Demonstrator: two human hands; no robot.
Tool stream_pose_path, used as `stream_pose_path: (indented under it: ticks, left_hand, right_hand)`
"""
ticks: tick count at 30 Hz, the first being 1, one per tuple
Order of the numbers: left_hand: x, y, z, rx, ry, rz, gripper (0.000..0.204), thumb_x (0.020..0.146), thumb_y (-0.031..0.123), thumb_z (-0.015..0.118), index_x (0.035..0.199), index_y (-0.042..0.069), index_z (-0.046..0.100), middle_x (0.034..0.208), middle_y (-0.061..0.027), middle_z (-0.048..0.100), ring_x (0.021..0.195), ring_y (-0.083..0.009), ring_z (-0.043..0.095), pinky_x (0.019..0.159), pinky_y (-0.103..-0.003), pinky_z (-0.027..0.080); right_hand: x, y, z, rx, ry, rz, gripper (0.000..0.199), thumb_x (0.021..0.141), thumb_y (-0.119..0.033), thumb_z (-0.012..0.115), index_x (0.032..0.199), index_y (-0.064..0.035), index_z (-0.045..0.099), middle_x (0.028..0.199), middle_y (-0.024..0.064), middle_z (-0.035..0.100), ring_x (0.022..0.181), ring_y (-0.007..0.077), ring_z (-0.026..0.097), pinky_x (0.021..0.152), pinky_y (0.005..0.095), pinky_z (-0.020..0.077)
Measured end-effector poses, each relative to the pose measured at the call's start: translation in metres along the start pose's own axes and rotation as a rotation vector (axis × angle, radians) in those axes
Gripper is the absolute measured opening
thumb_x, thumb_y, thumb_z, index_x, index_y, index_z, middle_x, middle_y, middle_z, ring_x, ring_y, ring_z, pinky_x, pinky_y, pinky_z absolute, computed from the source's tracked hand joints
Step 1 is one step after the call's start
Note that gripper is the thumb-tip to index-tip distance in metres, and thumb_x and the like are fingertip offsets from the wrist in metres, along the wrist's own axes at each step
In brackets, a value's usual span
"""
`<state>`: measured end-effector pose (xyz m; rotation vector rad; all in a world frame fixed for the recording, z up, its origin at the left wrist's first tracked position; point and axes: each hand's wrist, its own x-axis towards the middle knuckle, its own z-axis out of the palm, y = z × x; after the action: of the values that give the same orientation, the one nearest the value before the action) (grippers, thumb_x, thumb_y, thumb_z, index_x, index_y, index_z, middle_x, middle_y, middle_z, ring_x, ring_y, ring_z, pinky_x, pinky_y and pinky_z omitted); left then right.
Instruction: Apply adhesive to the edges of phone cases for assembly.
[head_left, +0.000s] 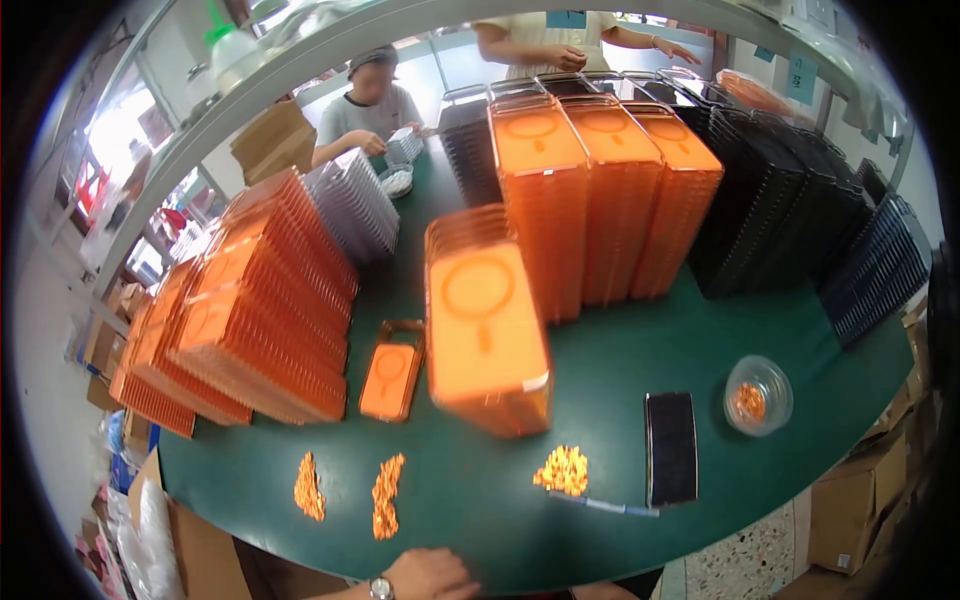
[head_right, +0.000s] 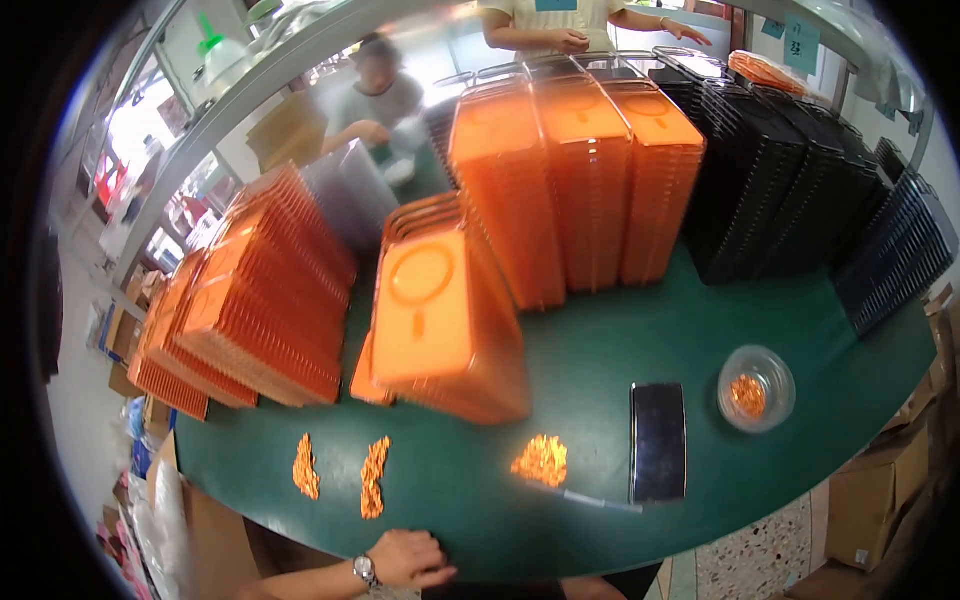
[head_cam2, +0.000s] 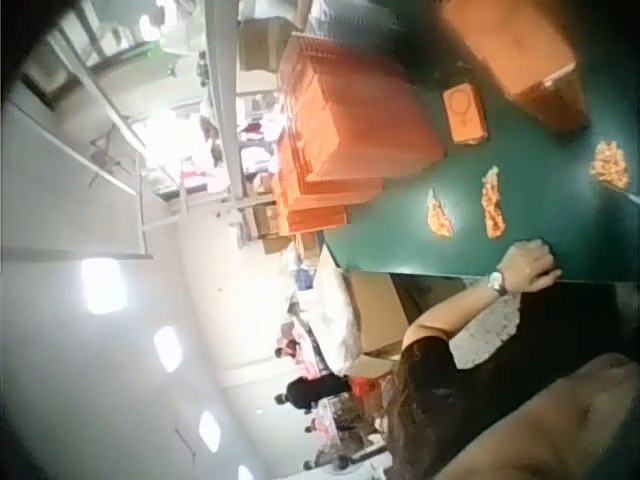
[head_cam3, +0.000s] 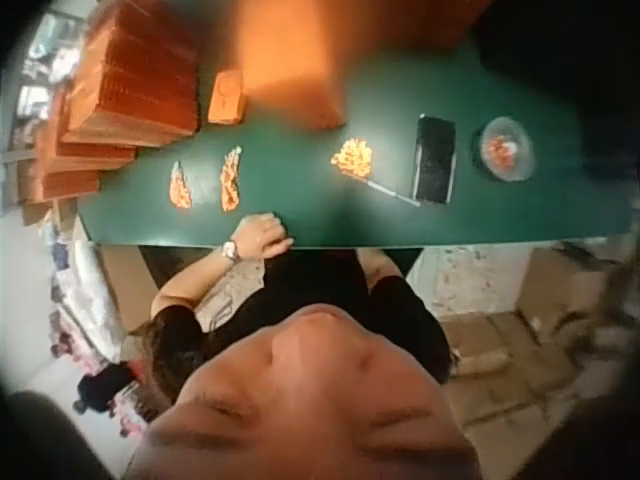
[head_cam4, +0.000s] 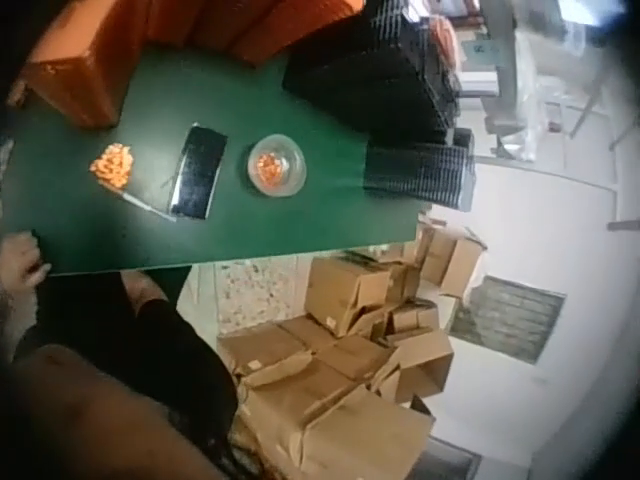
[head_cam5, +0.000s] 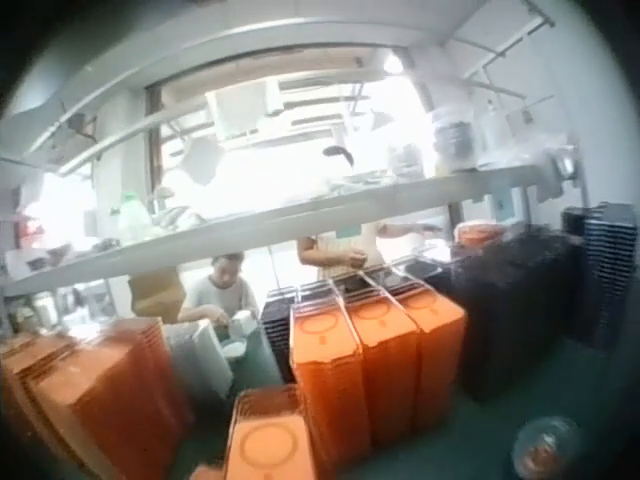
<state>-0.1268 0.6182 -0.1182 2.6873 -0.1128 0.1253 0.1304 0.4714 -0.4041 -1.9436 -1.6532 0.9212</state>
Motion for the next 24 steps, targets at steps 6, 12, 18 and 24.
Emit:
stream_pose_path:
  ticks: [6, 12, 18, 24]
  left_hand:
    - [0.005, -0.001, 0.007, 0.029, 0.216, 0.091, 0.030, 0.085, 0.019, 0.079, 0.068, 0.011, 0.056, 0.066, -0.0060, 0.055, 0.059, -0.0273, 0.059, 0.051, -0.040, 0.048]
    - [-0.013, 0.013, 0.004, -0.124, 0.614, -0.142, 0.008, 0.093, 0.006, 0.070, 0.085, 0.005, 0.068, 0.072, -0.0108, 0.065, 0.064, -0.0265, 0.065, 0.056, -0.036, 0.049]
    - [0.058, 0.037, -0.100, -0.198, 0.961, -0.147, 0.031, 0.102, 0.007, 0.064, 0.133, 0.001, 0.060, 0.088, -0.0067, 0.067, 0.073, -0.0125, 0.063, 0.069, -0.027, 0.053]
    - [0.200, 0.052, -0.210, 0.297, 0.805, -0.253, 0.076, 0.100, 0.049, 0.061, 0.157, 0.005, 0.037, 0.133, -0.0282, 0.059, 0.102, -0.0408, 0.071, 0.089, -0.050, 0.057]
  right_hand:
    - [-0.112, -0.050, 0.073, -0.026, -0.082, 0.166, 0.043, 0.095, -0.035, 0.064, 0.131, -0.0119, 0.070, 0.125, 0.0204, 0.071, 0.125, 0.0340, 0.064, 0.105, 0.0463, 0.0506]
    - [-0.236, -0.119, -0.073, -0.386, -0.187, 0.470, 0.018, 0.085, -0.018, 0.070, 0.093, -0.0050, 0.079, 0.095, 0.0199, 0.077, 0.091, 0.0435, 0.074, 0.081, 0.0522, 0.0599]
    - [-0.219, -0.232, -0.201, -0.246, 0.552, -0.020, 0.015, 0.094, -0.017, 0.069, 0.097, -0.0022, 0.072, 0.097, 0.0169, 0.071, 0.094, 0.0378, 0.069, 0.081, 0.0483, 0.0560]
    - [-0.122, -0.180, -0.165, -0.614, 0.801, -0.047, 0.023, 0.086, -0.018, 0.075, 0.104, -0.0051, 0.069, 0.103, 0.0110, 0.060, 0.104, 0.0310, 0.056, 0.083, 0.0440, 0.0443]
